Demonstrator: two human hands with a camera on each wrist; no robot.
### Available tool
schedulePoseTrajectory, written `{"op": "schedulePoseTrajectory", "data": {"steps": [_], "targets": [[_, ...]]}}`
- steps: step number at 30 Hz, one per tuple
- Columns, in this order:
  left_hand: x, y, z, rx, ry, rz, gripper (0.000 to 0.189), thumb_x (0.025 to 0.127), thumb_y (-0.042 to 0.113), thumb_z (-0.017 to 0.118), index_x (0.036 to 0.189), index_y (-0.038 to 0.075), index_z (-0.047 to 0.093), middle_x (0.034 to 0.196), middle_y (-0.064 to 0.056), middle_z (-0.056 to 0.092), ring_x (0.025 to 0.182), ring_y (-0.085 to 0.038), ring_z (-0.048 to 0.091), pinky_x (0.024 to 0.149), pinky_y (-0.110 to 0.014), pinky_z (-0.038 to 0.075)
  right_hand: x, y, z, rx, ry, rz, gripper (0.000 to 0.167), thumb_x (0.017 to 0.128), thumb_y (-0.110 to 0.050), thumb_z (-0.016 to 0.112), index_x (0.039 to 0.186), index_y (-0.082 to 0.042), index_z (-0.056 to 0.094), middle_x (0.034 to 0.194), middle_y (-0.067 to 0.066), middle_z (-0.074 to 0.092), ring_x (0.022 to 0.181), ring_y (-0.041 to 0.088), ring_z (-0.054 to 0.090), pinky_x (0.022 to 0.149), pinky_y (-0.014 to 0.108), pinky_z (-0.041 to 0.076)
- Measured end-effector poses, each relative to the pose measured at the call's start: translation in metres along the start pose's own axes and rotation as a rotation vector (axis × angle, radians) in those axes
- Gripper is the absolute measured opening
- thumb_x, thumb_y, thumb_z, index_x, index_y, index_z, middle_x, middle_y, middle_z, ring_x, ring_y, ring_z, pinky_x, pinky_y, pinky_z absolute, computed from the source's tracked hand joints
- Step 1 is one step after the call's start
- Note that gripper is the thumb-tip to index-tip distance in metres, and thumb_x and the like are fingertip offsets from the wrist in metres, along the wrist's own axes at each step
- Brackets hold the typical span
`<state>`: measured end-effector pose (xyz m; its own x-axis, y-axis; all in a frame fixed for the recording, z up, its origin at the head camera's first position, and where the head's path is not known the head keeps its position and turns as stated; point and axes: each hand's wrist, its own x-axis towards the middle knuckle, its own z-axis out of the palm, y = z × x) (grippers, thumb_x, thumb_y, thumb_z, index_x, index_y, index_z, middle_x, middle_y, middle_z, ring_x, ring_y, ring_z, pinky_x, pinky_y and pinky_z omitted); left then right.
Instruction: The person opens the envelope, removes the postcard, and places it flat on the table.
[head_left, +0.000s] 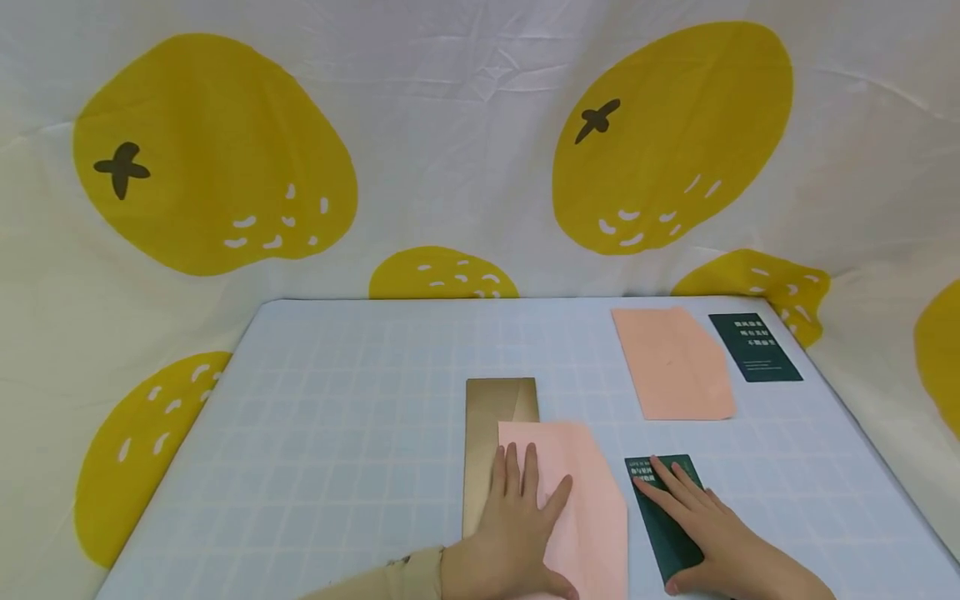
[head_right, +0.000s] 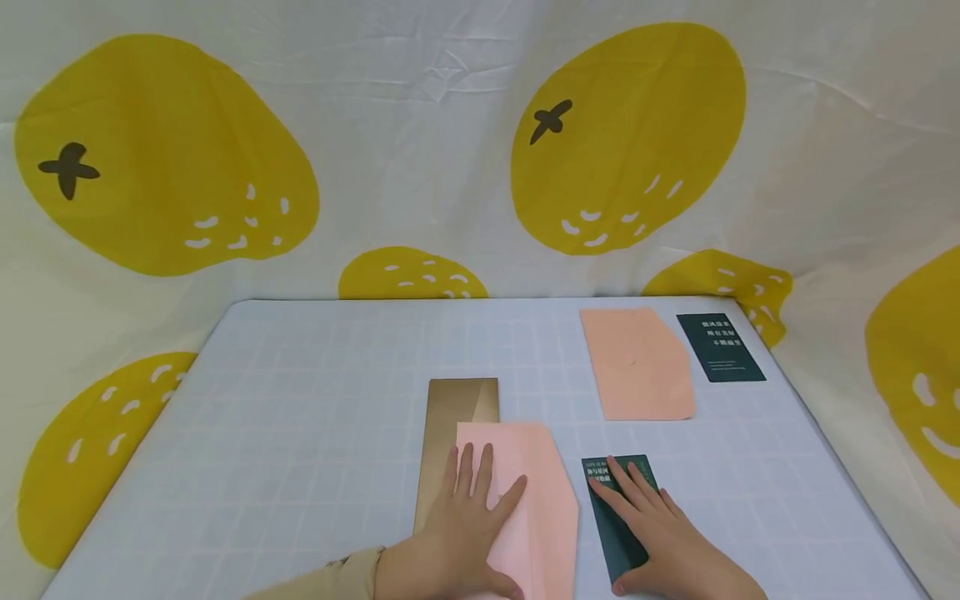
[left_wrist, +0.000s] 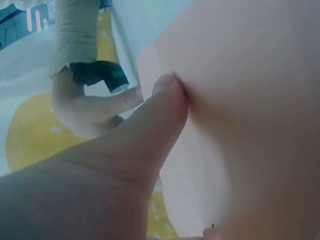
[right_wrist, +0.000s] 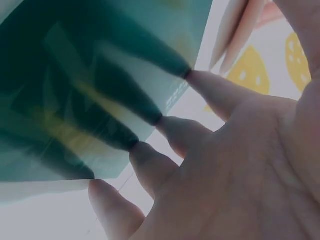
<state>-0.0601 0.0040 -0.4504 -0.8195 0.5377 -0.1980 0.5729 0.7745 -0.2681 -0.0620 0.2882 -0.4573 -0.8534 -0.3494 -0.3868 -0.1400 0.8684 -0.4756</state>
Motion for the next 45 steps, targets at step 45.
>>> {"op": "schedulePoseTrajectory", "data": {"steps": [45], "targets": [[0.088, 0.116, -0.032, -0.129, -0.144, 0.161, 0.114, 0.066, 0.097, 0.041, 0.158, 0.04, 0.003, 0.164, -0.01, 0.001, 0.147, -0.043, 0.007, 0.111, -0.059, 0.022, -0.048, 0.187, -0.058, 0.309, -0.059, 0.2, 0.13, 0.071, -0.012, 0.086, 0.159, -0.025, -0.008, 0.148, 0.034, -0.034, 0.125, 0.07, -0.021, 0.08, 0.084, -0.007]]}}
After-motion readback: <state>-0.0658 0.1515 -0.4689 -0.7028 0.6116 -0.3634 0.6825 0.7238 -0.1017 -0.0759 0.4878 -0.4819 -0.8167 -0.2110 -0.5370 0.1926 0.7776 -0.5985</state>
